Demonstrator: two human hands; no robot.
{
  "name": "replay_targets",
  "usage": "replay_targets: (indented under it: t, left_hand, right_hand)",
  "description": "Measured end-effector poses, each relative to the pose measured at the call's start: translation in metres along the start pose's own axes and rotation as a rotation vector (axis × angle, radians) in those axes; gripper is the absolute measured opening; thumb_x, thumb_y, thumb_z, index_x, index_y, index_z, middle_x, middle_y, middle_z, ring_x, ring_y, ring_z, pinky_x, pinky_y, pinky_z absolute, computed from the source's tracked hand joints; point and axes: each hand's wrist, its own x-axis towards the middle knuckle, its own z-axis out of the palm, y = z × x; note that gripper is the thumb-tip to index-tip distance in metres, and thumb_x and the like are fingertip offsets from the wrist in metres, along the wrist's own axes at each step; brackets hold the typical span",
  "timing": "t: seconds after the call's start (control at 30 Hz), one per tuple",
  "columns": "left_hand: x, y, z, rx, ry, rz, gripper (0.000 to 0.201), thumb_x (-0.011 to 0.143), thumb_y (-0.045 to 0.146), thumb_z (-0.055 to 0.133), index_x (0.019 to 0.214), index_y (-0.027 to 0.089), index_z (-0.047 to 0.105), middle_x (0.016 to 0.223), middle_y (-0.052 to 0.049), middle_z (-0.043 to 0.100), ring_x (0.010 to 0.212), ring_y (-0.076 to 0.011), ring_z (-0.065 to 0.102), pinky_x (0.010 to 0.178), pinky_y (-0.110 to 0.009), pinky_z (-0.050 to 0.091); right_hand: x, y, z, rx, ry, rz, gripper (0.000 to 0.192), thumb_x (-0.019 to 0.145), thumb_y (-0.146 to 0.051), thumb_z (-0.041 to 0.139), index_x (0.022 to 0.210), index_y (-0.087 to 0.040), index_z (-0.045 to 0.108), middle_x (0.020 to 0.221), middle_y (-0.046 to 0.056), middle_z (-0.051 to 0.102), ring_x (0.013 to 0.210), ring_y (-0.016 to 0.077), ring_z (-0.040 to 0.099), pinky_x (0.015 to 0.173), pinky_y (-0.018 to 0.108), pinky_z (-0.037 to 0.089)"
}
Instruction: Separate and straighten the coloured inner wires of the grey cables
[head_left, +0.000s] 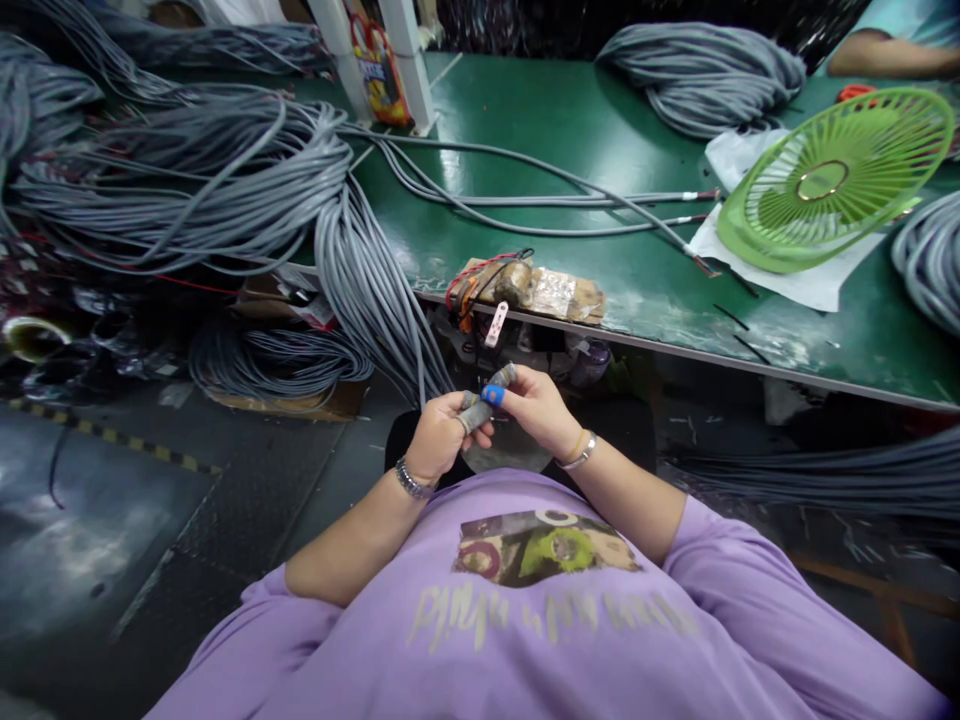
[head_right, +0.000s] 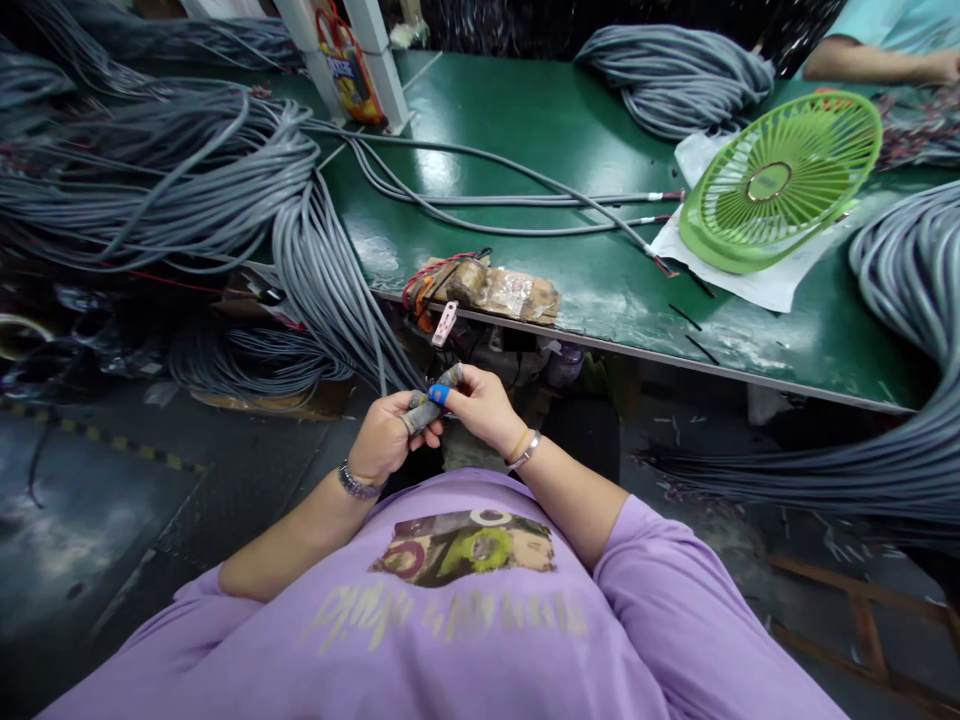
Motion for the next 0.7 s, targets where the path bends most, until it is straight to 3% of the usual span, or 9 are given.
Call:
replay_targets:
  t: [0.27, 0.53, 0.7]
  left_hand:
    - [0.0, -0.003, 0.0, -0.134, 0.149, 0.097, 0.024, 0.072, 0.036, 0.071, 0.07, 0.015, 0.06, 0.055, 0.001, 0.062, 0.039, -0.0082, 0.056, 0.032, -0.015, 0.027]
    - [0.004, -0.001, -0.001, -0.162, 0.185, 0.116, 0.023, 0.072, 0.032, 0.07, 0.064, 0.014, 0.057, 0.051, 0.002, 0.06, 0.036, -0.0062, 0.051, 0.031, -0.015, 0.025]
    - [0.008, 0.003, -0.006, -0.198, 0.179, 0.08, 0.022, 0.07, 0.032, 0.07, 0.064, 0.015, 0.057, 0.049, 0.003, 0.059, 0.034, -0.006, 0.049, 0.031, -0.015, 0.024]
  right_hand:
    - [0.002, 0.006, 0.001, 0.078, 0.084, 0.097, 0.034, 0.063, -0.044, 0.077, 0.068, -0.016, 0.058, 0.06, -0.002, 0.057, 0.052, 0.0074, 0.042, 0.051, 0.022, 0.035]
    - [0.0, 0.005, -0.004, 0.068, 0.074, 0.041, 0.027, 0.064, -0.036, 0.075, 0.062, -0.017, 0.058, 0.054, -0.005, 0.051, 0.052, 0.0073, 0.041, 0.051, 0.022, 0.034]
    - [0.005, 0.003, -0.012, 0.186, 0.176, 0.085, 0.025, 0.065, -0.033, 0.074, 0.065, -0.017, 0.056, 0.052, -0.007, 0.046, 0.048, 0.0053, 0.036, 0.05, 0.02, 0.032]
